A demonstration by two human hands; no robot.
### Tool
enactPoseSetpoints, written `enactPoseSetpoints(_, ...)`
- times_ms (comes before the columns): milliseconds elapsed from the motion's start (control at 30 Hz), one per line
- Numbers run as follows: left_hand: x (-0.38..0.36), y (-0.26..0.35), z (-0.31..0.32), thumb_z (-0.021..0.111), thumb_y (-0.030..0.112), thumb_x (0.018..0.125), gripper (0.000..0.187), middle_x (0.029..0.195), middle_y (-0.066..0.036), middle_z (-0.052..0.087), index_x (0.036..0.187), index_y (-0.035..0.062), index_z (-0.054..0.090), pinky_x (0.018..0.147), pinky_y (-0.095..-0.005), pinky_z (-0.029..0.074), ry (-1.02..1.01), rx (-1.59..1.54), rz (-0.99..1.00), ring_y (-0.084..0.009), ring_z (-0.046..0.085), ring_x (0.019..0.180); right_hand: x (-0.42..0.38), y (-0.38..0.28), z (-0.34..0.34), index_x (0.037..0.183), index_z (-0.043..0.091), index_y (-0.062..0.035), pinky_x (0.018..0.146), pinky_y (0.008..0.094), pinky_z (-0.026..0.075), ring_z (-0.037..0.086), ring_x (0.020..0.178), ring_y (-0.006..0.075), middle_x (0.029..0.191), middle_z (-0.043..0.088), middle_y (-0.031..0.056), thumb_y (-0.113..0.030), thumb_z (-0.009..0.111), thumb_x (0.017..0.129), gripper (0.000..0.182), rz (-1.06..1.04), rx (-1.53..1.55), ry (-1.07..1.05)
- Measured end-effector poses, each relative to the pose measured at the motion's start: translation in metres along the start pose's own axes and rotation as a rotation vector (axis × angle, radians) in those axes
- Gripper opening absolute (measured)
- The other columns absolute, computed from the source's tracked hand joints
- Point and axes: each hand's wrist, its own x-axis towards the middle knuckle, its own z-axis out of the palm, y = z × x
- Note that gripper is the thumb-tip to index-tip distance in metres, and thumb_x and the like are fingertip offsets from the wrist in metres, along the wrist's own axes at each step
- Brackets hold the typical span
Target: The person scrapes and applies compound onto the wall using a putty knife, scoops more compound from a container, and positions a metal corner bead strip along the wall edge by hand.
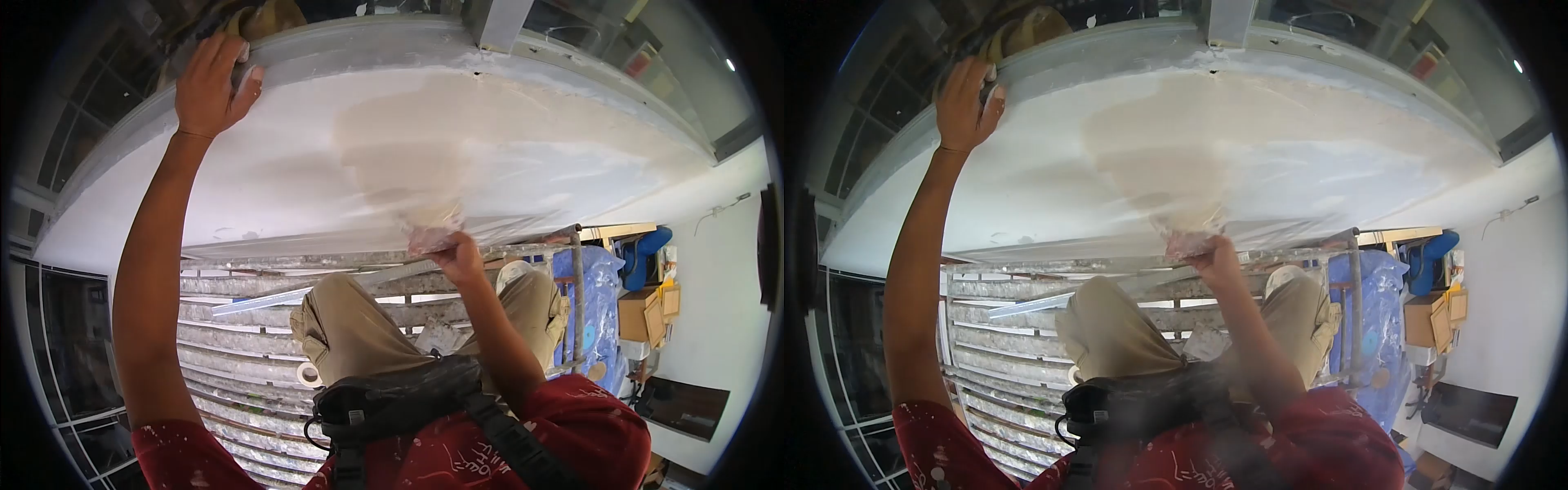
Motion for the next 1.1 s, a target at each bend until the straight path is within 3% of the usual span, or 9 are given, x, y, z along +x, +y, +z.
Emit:
enactPoseSetpoints(100,-0.001,-0.001,0.001,0.068,0.024,0.080,0.025,0.089,-0.007,0.055,0.096,0.0080,0.056,0.069,-0.0378,0.047,-0.015,0.012,-0.029,-0.0293,0.055,0.082,0.054,0.042,-0.043,0.122,0.045,0.0089,0.095,0.0537,0.054,0.059,0.110,0.0431,0.121,0.056,0.0252,-0.005,0.045,0.082,0.043,0.070,-0.039,0.053)
enactPoseSetpoints(233,0.003,0.004,0.001,0.062,0.023,0.083,0.023,0.085,-0.012,0.052,0.096,0.0055,0.054,0.067,-0.0408,0.043,-0.004,-0.001,0.007,-0.0336,0.053,0.078,0.119,0.059,-0.030,0.122,0.047,0.0085,0.086,0.0532,0.058,0.060,0.106,0.0369,0.118,0.056,0.0216,-0.002,0.042,0.087,0.036,0.008,-0.077,0.235)
enactPoseSetpoints(267,0.003,0.004,-0.001,0.062,0.023,0.083,0.023,0.085,-0.012,0.052,0.096,0.0055,0.054,0.067,-0.0410,0.043,-0.010,0.003,0.005,-0.0337,0.053,0.078,0.131,0.043,-0.010,0.119,0.047,0.0087,0.086,0.0520,0.058,0.060,0.105,0.0362,0.115,0.057,0.0212,0.000,0.044,0.087,0.034,-0.001,-0.069,0.146)
enactPoseSetpoints(400,0.001,0.000,0.002,0.061,0.024,0.084,0.023,0.085,-0.012,0.052,0.096,0.0057,0.054,0.067,-0.0414,0.043,0.016,-0.001,0.025,-0.0338,0.053,0.078,0.043,-0.009,0.069,0.112,0.051,0.0067,0.090,0.0471,0.058,0.063,0.098,0.0335,0.109,0.060,0.0205,-0.001,0.044,0.087,0.027,-0.095,-0.092,-0.053)
enactPoseSetpoints(533,0.001,0.000,-0.001,0.061,0.026,0.085,0.024,0.086,-0.012,0.053,0.096,0.0056,0.055,0.068,-0.0410,0.044,-0.015,-0.006,-0.017,-0.0336,0.053,0.079,-0.023,-0.003,0.039,0.114,0.050,0.0066,0.092,0.0473,0.057,0.063,0.101,0.0353,0.110,0.059,0.0213,-0.003,0.043,0.088,0.029,-0.051,-0.118,0.007)
enactPoseSetpoints(667,-0.002,0.000,0.002,0.059,0.027,0.088,0.024,0.088,-0.012,0.054,0.098,0.0052,0.055,0.069,-0.0400,0.045,-0.017,-0.006,-0.005,-0.0330,0.054,0.081,0.045,0.047,-0.017,0.119,0.044,0.0099,0.088,0.0516,0.058,0.060,0.110,0.0400,0.118,0.054,0.0242,-0.001,0.041,0.085,0.036,0.155,-0.055,0.205)
enactPoseSetpoints(867,-0.001,-0.005,0.004,0.065,0.026,0.083,0.026,0.087,-0.007,0.055,0.099,0.0081,0.056,0.068,-0.0383,0.047,-0.026,0.000,0.028,-0.0290,0.055,0.081,0.164,0.099,-0.074,0.124,0.042,0.0088,0.088,0.0490,0.058,0.058,0.109,0.0392,0.120,0.051,0.0218,0.002,0.043,0.085,0.040,0.075,-0.039,0.296)
enactPoseSetpoints(967,-0.002,-0.008,0.002,0.065,0.026,0.083,0.026,0.086,-0.008,0.055,0.099,0.0078,0.057,0.067,-0.0382,0.046,-0.049,0.021,0.030,-0.0294,0.055,0.081,0.144,0.079,-0.035,0.125,0.043,0.0057,0.090,0.0501,0.056,0.058,0.105,0.0380,0.119,0.051,0.0191,0.001,0.043,0.084,0.041,0.047,-0.034,0.225)
enactPoseSetpoints(1100,0.001,-0.003,0.000,0.065,0.026,0.083,0.025,0.086,-0.008,0.055,0.099,0.0080,0.057,0.068,-0.0388,0.046,-0.011,-0.015,0.034,-0.0299,0.055,0.081,0.055,0.021,0.032,0.122,0.044,0.0055,0.092,0.0508,0.055,0.058,0.105,0.0351,0.115,0.054,0.0180,0.000,0.044,0.084,0.038,-0.050,0.003,0.041)
